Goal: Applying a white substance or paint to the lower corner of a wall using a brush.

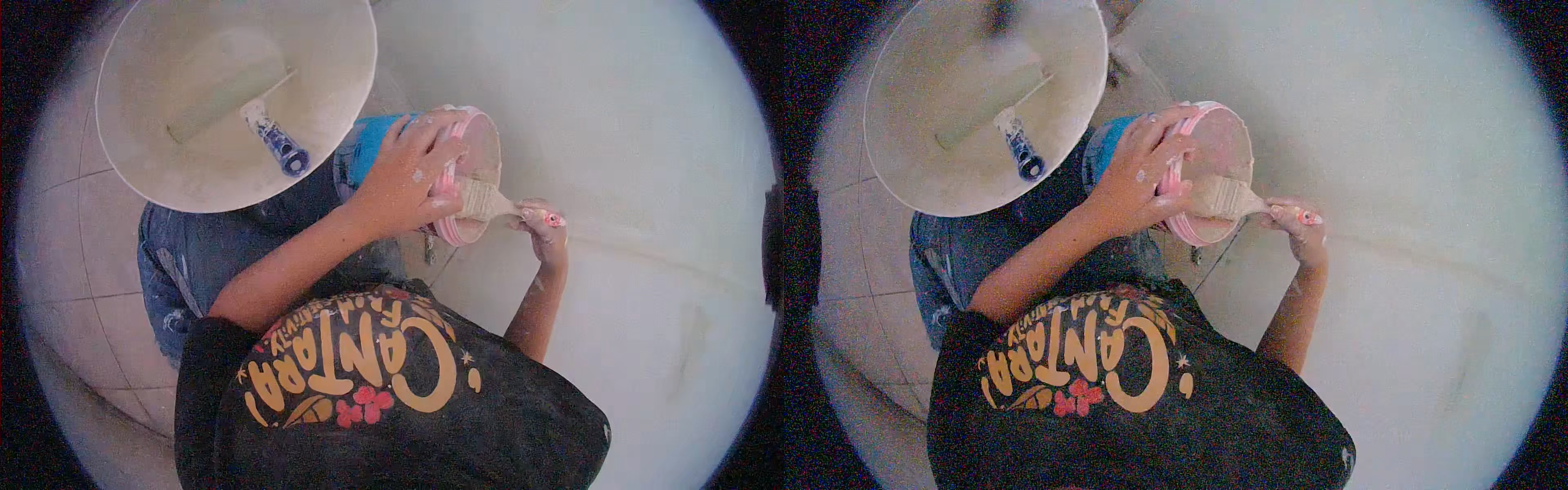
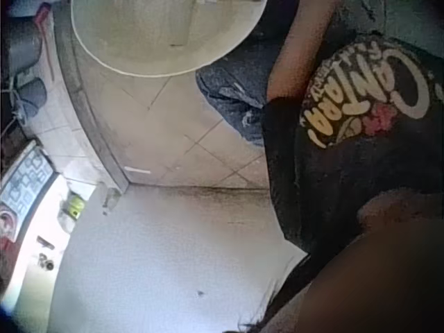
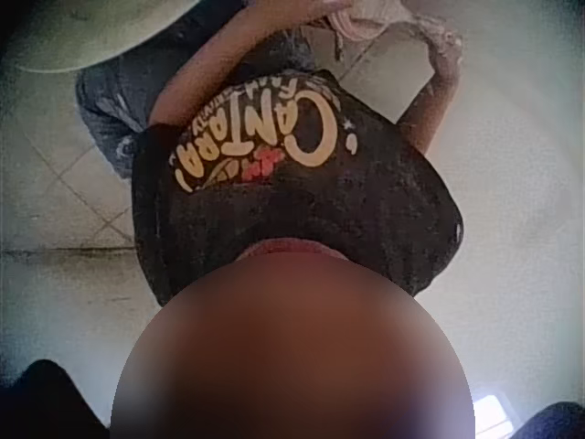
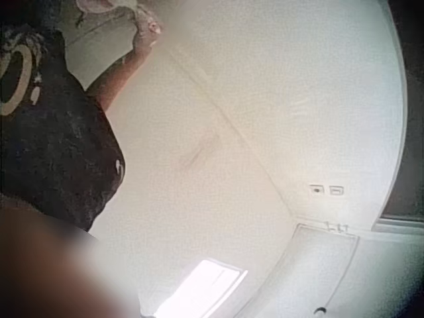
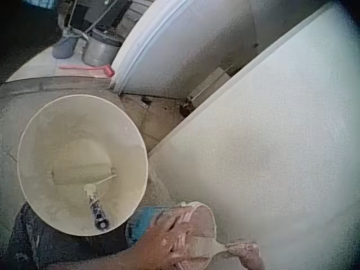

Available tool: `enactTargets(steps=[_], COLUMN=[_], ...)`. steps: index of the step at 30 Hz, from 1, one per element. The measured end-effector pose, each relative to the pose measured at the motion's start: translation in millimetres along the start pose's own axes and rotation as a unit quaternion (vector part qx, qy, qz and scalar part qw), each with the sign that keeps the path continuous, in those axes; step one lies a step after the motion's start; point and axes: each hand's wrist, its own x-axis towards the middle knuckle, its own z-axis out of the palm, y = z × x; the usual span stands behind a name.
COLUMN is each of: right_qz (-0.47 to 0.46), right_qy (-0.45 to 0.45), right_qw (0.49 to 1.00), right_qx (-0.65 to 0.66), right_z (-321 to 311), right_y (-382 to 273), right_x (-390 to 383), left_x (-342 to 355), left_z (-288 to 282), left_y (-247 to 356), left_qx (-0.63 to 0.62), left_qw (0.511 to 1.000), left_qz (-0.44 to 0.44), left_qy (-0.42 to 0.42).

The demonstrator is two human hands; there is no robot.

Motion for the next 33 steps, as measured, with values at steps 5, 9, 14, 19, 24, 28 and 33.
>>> enactTargets(steps=[5,9,14,19,24,28,33], right_qz=[-0.210,-0.279,-0.384,-0.371,-0.405,-0.316,-0.535], right_qy=[0.025,0.158,0.444,0.645,0.709,0.795,0.675], right_qw=[0.976,0.933,0.810,0.649,0.469,0.423,0.476], right_qx=[0.061,0.161,-0.008,-0.161,-0.337,-0.300,-0.177], right_z=[-12.7,-20.0,-53.3,-93.1,-162.1,-179.8,-287.8], right_y=[2.4,-20.2,-78.3,-113.4,-134.9,-173.3,-155.0], right_x=[-29.1,-59.8,-110.9,-158.7,-204.4,-213.7,-205.4], left_x=[4.7,11.5,7.0,-8.5,6.2,8.2,9.0], left_z=[-4.7,0.8,13.5,18.9,15.6,12.2,11.8], left_y=[-1.9,-8.9,-26.3,-16.6,-11.3,-16.4,-22.1], left_qx=[0.006,-0.017,-0.035,-0.083,-0.111,-0.136,-0.119], left_qw=[0.999,0.998,0.998,0.995,0.991,0.988,0.991], left_qz=[0.008,-0.049,-0.046,-0.055,-0.071,-0.072,-0.054], left_qy=[0.031,0.023,0.006,0.001,0.012,0.012,0.039])
